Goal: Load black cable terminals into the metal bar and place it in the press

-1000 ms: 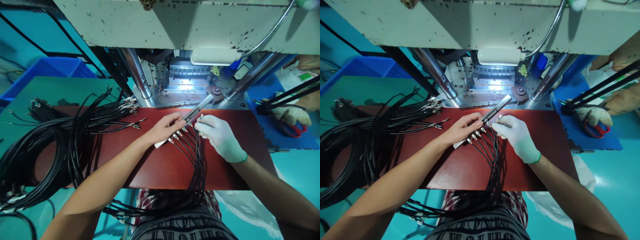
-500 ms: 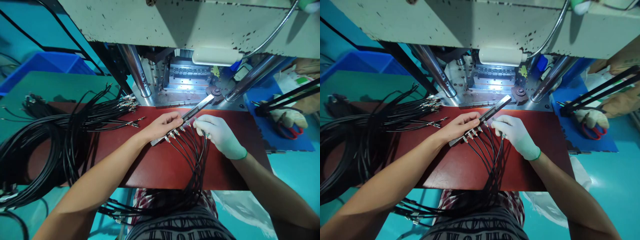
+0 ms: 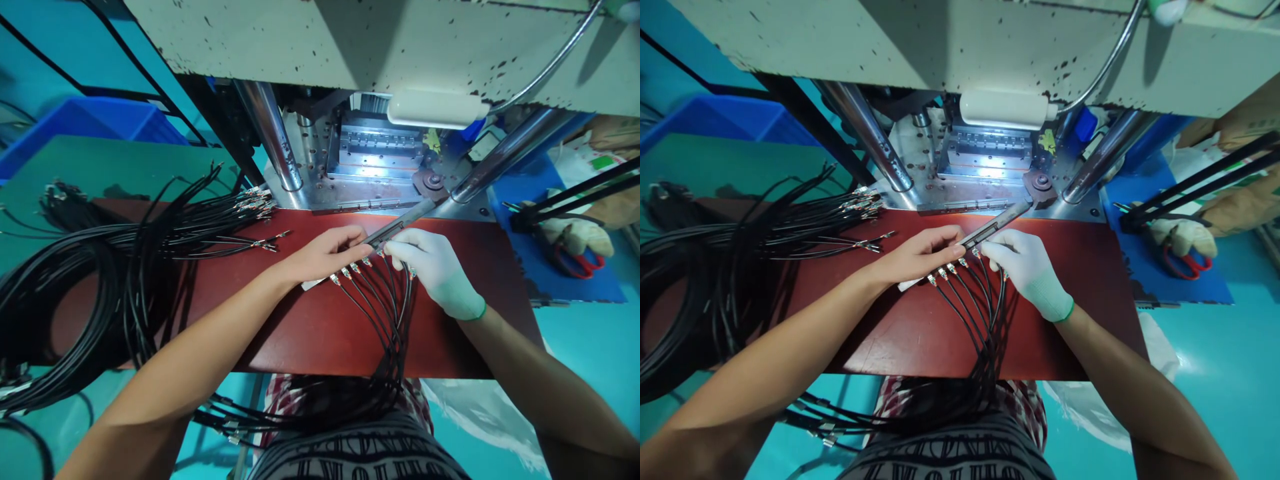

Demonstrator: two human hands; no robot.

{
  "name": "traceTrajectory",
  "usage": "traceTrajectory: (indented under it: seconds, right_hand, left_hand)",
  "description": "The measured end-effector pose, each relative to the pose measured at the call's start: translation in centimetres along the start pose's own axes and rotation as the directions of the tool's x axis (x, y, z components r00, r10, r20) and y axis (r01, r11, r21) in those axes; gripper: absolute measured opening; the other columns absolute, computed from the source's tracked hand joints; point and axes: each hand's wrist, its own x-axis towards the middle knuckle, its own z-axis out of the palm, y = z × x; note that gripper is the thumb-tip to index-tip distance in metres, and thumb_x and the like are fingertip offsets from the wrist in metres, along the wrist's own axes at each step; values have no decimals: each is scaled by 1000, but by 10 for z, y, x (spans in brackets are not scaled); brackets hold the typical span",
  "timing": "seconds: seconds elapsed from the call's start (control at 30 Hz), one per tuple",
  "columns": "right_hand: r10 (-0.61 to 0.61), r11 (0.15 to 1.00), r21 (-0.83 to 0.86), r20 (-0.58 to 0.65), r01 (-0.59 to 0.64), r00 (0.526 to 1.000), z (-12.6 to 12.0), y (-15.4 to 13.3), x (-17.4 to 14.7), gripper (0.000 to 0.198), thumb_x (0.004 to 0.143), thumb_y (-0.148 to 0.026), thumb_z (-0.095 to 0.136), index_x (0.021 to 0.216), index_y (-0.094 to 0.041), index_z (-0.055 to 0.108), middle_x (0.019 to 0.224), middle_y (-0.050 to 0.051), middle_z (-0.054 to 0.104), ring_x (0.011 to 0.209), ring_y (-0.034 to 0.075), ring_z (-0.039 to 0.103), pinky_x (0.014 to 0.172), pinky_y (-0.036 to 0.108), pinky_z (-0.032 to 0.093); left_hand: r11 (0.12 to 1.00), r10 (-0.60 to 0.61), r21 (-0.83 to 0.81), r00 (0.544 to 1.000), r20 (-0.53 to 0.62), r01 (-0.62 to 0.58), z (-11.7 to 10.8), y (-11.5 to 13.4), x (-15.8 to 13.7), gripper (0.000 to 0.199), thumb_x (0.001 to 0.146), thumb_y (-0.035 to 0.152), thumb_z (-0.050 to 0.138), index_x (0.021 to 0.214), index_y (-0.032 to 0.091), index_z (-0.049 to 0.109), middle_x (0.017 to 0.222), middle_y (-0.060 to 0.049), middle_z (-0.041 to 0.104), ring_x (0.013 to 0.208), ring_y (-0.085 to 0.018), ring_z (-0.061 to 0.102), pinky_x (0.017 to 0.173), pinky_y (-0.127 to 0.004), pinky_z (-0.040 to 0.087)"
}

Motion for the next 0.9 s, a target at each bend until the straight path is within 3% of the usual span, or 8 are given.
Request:
traceTrajectory:
  seconds: [0.1, 0.23, 0.3, 0.4, 0.6, 0.67, 0.77, 0.9]
  right_hand:
    - [27, 999, -22, -13, -27, 1000, 0, 1, 2, 30, 87, -28, 61, 59, -16, 58, 56, -4, 56, 54, 8, 48, 56, 22, 35]
    - [64, 998, -34, 129, -60, 990, -12, 5, 8, 30, 92, -36, 54, 73, -16, 66, 69, 0, 64, 56, 9, 52, 55, 22, 39]
    - [93, 995, 17, 147, -97, 985, -24, 9, 9, 39, 94, -46, 48, 83, -15, 70, 77, 3, 68, 60, 10, 56, 56, 22, 41]
    - [123, 990, 52, 150, -132, 981, -41, 14, 5, 53, 92, -59, 44, 86, -14, 70, 73, 6, 68, 61, 13, 58, 56, 24, 42]
    - [130, 991, -88, 388, -103, 913, -53, 11, -10, 21, 79, -39, 70, 83, -19, 72, 83, 0, 70, 75, 13, 61, 71, 24, 45]
    - [130, 991, -39, 388, -125, 912, -55, 9, -11, 19, 76, -37, 73, 83, -19, 73, 82, 0, 70, 75, 13, 60, 72, 23, 46]
    - [135, 977, 101, 377, -186, 916, -57, 8, -9, 20, 78, -35, 72, 84, -16, 71, 69, 1, 66, 58, 8, 55, 56, 20, 42]
    - [121, 861, 384, 479, -332, 869, -56, 13, -7, 28, 79, -42, 73, 84, -16, 63, 79, 6, 72, 52, 9, 61, 45, 17, 41]
  left_hand:
    - [996, 44, 78, 999, -25, -42, 2, -2, 2, 30, 92, 39, 51, 73, 16, 44, 69, 4, 38, 64, -8, 35, 59, -23, 29]
    - [1000, 4, 7, 999, -37, -3, 2, -8, 4, 32, 91, 42, 51, 74, 16, 46, 67, 4, 38, 62, -8, 36, 58, -22, 29]
    - [999, -25, -34, 999, -30, 24, 0, -9, 3, 34, 91, 44, 50, 74, 15, 48, 67, 4, 40, 62, -8, 38, 57, -22, 29]
    - [995, -60, -84, 998, -21, 58, -2, -9, 2, 35, 91, 47, 50, 76, 15, 49, 67, 4, 43, 60, -7, 41, 56, -21, 31]
    - [986, -106, -133, 994, -31, 101, -4, -7, 0, 36, 91, 49, 51, 78, 16, 49, 63, 5, 44, 54, -6, 43, 50, -19, 33]
    - [982, -118, -153, 993, -28, 112, -5, -5, 0, 36, 91, 49, 51, 78, 16, 48, 64, 5, 45, 52, -6, 43, 49, -18, 35]
    - [976, -126, -184, 992, -24, 120, -6, -5, 0, 35, 91, 49, 52, 80, 16, 49, 66, 4, 47, 53, -6, 45, 48, -18, 35]
    - [972, -105, -215, 994, -31, 96, -7, -6, 1, 35, 91, 47, 53, 82, 14, 53, 68, 3, 48, 57, -6, 45, 49, -17, 34]
